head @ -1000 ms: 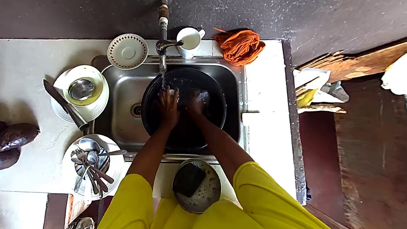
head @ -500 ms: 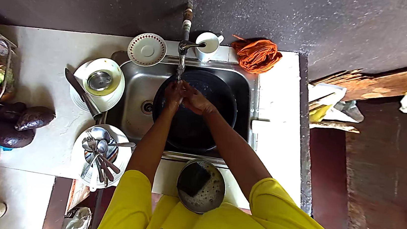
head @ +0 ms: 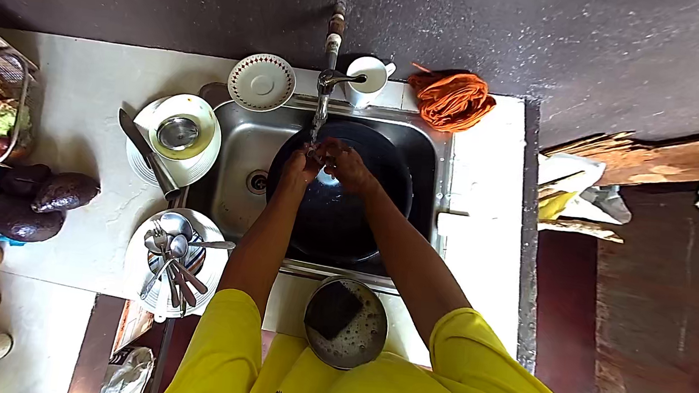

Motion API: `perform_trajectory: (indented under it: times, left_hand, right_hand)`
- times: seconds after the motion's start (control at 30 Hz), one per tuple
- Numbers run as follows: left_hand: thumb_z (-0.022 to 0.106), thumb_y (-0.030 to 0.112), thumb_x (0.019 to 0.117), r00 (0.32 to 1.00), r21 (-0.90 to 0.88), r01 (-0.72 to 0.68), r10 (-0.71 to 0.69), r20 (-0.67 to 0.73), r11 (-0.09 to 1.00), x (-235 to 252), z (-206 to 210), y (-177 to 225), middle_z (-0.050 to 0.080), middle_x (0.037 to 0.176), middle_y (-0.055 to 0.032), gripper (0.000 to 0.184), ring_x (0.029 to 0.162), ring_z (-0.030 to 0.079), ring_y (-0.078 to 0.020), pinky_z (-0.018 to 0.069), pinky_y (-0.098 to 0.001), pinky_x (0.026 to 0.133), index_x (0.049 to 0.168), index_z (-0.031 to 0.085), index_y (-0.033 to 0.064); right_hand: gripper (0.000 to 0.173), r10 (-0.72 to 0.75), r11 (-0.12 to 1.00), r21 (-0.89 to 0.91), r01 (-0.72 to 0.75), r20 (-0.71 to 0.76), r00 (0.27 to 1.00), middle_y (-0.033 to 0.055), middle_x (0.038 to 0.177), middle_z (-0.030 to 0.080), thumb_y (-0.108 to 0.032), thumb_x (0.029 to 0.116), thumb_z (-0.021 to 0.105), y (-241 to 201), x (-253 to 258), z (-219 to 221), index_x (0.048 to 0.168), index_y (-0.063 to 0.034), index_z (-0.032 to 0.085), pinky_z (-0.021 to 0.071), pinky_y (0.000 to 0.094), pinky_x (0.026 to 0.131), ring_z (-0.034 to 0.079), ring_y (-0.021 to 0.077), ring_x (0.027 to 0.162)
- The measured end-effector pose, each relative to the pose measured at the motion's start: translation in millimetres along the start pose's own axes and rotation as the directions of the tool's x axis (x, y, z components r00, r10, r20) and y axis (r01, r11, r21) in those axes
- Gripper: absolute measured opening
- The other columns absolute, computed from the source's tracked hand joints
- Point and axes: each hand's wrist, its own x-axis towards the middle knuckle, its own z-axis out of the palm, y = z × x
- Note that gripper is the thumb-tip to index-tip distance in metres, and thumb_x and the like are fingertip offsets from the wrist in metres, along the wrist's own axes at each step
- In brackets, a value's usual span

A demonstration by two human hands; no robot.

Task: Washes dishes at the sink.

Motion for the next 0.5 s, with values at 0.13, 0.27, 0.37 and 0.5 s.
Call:
perform_trajectory:
  times: [0.13,0.27,0.37,0.5]
  left_hand:
    - [0.04,0.02,0.1106,0.997,0.004,0.003,-0.003,-0.082,1.0,2,-5,4,0.06,0.089,-0.0053,0.021,0.071,0.06,-0.0135,0.0552,-0.028,0.067,0.113,0.055,0.0058]
    - [0.046,0.018,0.108,0.998,0.02,0.011,-0.01,-0.062,1.0,-4,-8,7,0.059,0.083,-0.0036,0.013,0.066,0.059,-0.0119,0.0548,-0.0261,0.061,0.11,0.055,0.0088]
    - [0.048,0.018,0.1074,0.999,-0.015,0.006,-0.005,0.032,1.0,-3,-13,6,0.061,0.083,-0.002,0.012,0.068,0.062,-0.011,0.0567,-0.0266,0.064,0.106,0.057,0.0112]
    - [0.039,0.014,0.1076,0.995,-0.039,-0.007,0.011,0.102,0.999,-1,-21,4,0.062,0.089,-0.0051,0.018,0.075,0.062,-0.0145,0.0572,-0.031,0.072,0.113,0.055,0.0075]
  right_hand:
    - [0.028,-0.138,0.982,-0.127,0.142,0.037,0.99,0.0058,0.095,0.069,-0.013,0.1082,0.046,5,3,-4,0.124,0.0039,0.063,0.05,0.0216,0.059,0.057,0.0039,0.064]
    - [0.027,-0.197,0.912,-0.36,0.199,0.044,0.979,0.0108,0.086,0.068,-0.019,0.105,0.058,-1,10,10,0.112,0.0044,0.07,0.0523,0.0319,0.064,0.058,0.0126,0.066]
    - [0.03,-0.124,0.868,-0.472,0.155,0.098,0.987,0.0201,0.098,0.069,-0.015,0.1076,0.05,-16,8,16,0.12,0.0051,0.068,0.054,0.0441,0.081,0.064,0.0243,0.081]
    - [0.025,-0.106,0.922,-0.362,0.139,0.11,0.988,0.0166,0.1,0.069,-0.003,0.0984,0.061,-22,-1,10,0.121,0.0058,0.066,0.0553,0.0344,0.079,0.064,0.016,0.082]
